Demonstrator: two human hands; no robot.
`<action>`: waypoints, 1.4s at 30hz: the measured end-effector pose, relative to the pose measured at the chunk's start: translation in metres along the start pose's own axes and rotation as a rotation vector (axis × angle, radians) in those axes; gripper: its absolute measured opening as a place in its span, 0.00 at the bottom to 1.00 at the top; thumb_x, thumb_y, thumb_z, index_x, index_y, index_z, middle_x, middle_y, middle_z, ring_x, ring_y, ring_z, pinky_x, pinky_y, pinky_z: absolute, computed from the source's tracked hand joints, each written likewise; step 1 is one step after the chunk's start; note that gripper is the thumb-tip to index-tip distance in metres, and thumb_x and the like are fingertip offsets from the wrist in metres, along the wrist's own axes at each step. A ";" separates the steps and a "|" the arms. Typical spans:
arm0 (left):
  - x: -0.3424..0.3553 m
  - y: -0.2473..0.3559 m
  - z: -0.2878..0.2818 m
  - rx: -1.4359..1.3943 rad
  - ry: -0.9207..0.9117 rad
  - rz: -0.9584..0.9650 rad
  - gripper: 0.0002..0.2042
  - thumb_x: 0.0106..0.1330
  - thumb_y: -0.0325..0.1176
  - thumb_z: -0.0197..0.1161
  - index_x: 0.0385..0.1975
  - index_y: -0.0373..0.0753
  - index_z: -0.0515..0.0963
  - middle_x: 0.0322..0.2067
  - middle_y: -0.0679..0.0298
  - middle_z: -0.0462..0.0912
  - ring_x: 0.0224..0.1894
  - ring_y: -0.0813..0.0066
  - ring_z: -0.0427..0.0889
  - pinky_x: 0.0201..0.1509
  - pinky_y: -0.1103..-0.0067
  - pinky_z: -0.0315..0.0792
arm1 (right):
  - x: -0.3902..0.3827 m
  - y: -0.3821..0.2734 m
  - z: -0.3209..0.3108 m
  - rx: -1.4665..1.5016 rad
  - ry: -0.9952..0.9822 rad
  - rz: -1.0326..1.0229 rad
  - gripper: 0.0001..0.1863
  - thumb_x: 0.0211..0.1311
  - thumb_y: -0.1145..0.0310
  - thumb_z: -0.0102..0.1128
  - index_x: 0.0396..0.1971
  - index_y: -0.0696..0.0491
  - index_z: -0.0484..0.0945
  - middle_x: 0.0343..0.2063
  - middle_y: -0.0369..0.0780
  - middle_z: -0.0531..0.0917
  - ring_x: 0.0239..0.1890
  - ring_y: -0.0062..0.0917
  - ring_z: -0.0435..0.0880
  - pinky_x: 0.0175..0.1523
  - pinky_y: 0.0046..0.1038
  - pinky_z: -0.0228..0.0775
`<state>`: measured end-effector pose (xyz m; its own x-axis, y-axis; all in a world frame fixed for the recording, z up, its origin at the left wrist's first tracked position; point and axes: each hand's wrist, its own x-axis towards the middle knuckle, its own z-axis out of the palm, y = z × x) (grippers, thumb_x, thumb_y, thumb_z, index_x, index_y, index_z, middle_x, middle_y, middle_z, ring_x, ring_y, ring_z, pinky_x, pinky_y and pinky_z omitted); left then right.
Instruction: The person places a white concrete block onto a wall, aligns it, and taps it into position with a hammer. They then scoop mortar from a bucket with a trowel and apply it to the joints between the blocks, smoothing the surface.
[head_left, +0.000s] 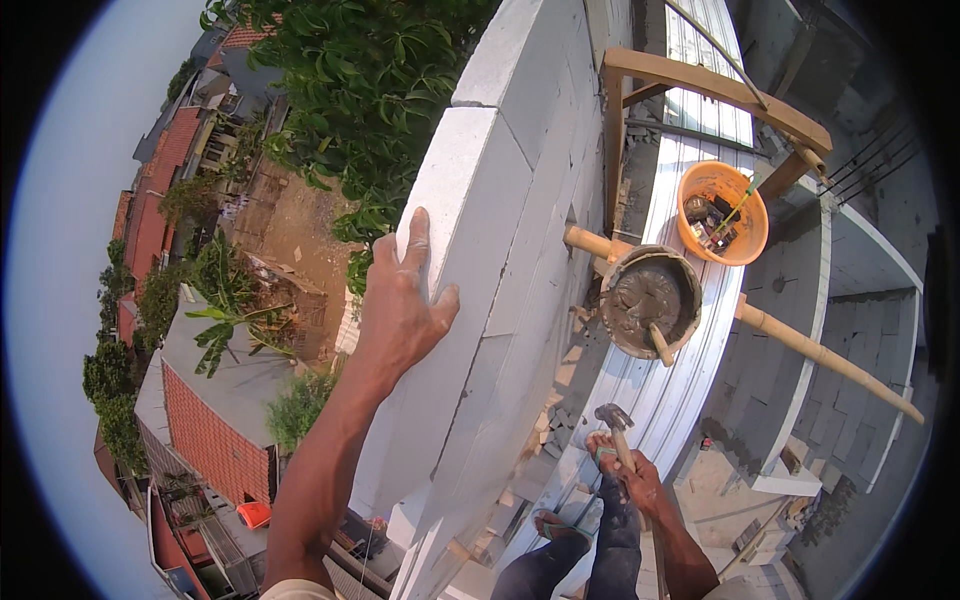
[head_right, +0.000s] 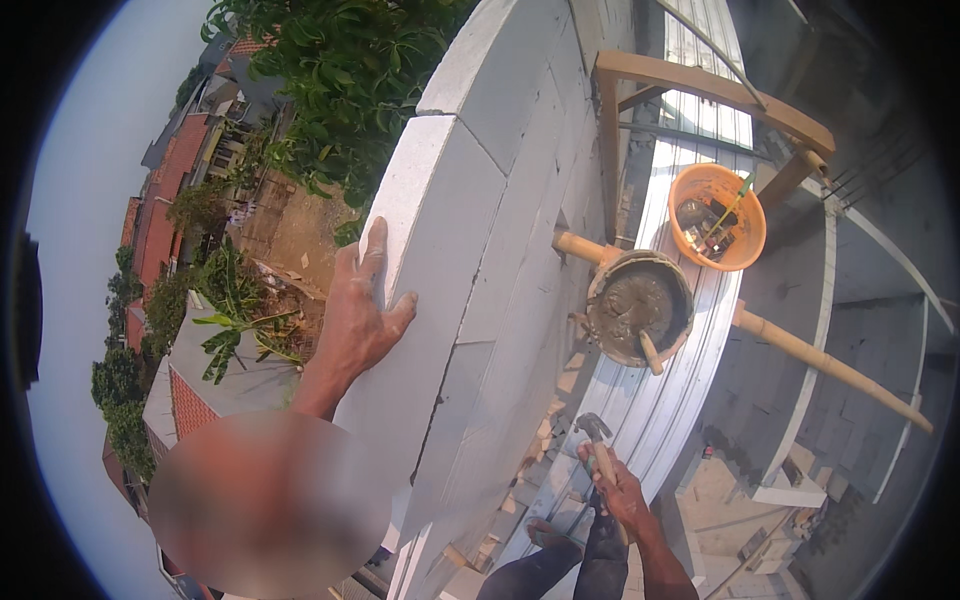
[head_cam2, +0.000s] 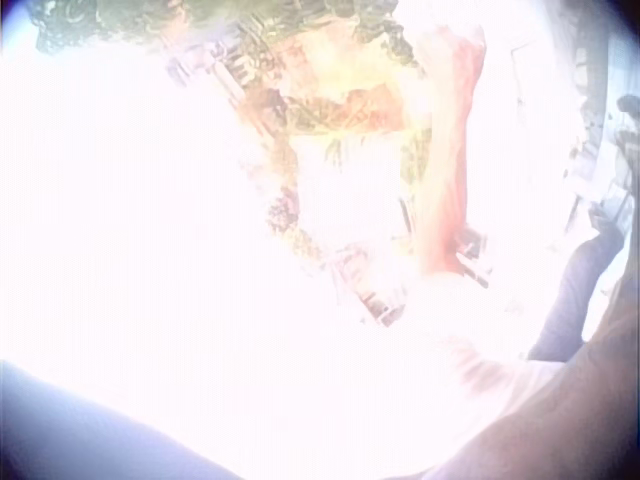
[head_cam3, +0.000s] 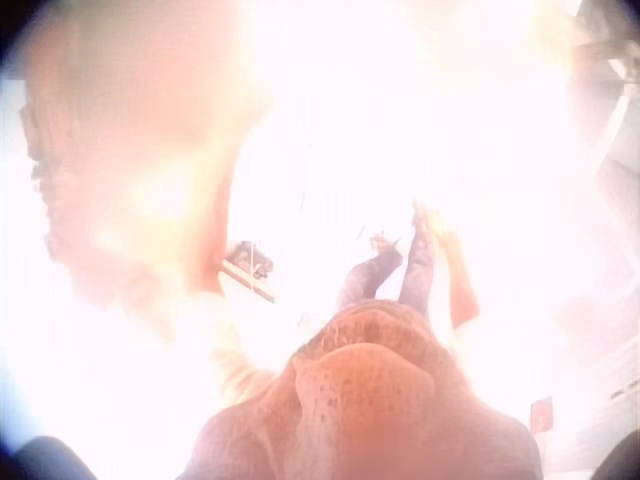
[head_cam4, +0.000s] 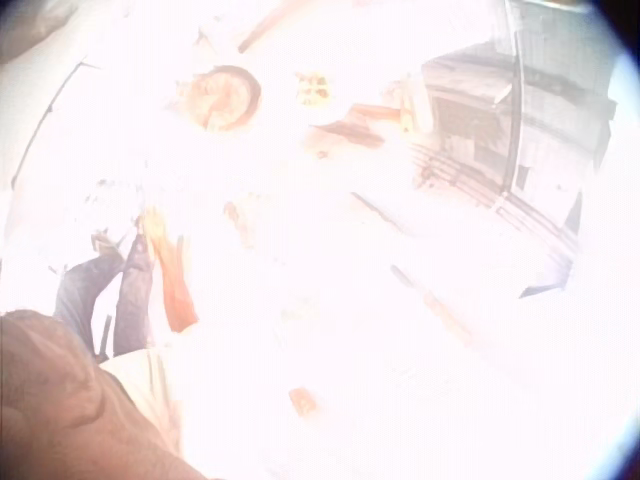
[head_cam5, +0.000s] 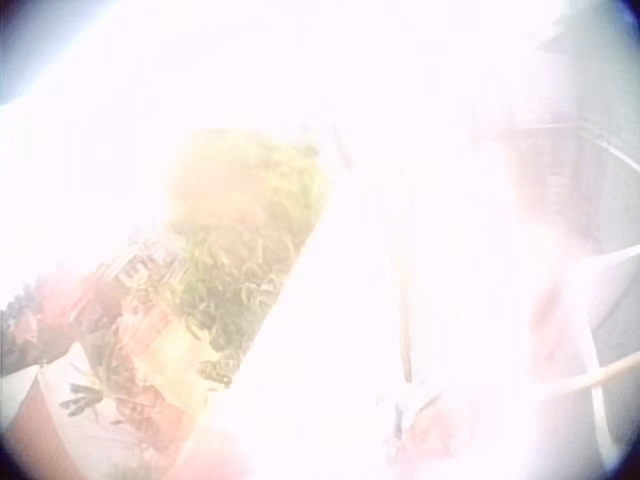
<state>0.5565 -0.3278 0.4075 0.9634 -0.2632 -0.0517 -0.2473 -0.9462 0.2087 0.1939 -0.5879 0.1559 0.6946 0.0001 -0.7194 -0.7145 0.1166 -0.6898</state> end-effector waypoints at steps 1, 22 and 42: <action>0.000 0.001 0.000 0.000 0.000 -0.005 0.47 0.60 0.33 0.73 0.80 0.35 0.56 0.61 0.37 0.68 0.62 0.39 0.76 0.66 0.57 0.76 | -0.009 -0.039 0.002 -0.115 0.038 -0.103 0.18 0.75 0.61 0.61 0.51 0.62 0.77 0.31 0.41 0.84 0.25 0.29 0.83 0.32 0.33 0.76; 0.004 0.014 0.004 -0.059 -0.060 -0.183 0.48 0.57 0.35 0.71 0.81 0.49 0.57 0.65 0.43 0.65 0.54 0.40 0.77 0.53 0.49 0.77 | 0.093 -0.505 0.063 -1.072 0.201 -0.838 0.20 0.78 0.57 0.57 0.41 0.63 0.72 0.23 0.59 0.84 0.28 0.56 0.87 0.37 0.52 0.78; 0.006 0.016 0.012 0.002 -0.018 -0.177 0.48 0.57 0.37 0.74 0.81 0.51 0.59 0.61 0.48 0.67 0.52 0.42 0.79 0.48 0.48 0.81 | 0.067 -0.480 0.064 -1.177 0.112 -0.766 0.20 0.78 0.56 0.55 0.41 0.63 0.71 0.23 0.60 0.83 0.29 0.58 0.86 0.36 0.53 0.77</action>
<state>0.5575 -0.3469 0.3987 0.9898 -0.0961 -0.1052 -0.0744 -0.9783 0.1932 0.5892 -0.5806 0.4438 0.9674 0.2312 -0.1038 0.1428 -0.8356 -0.5305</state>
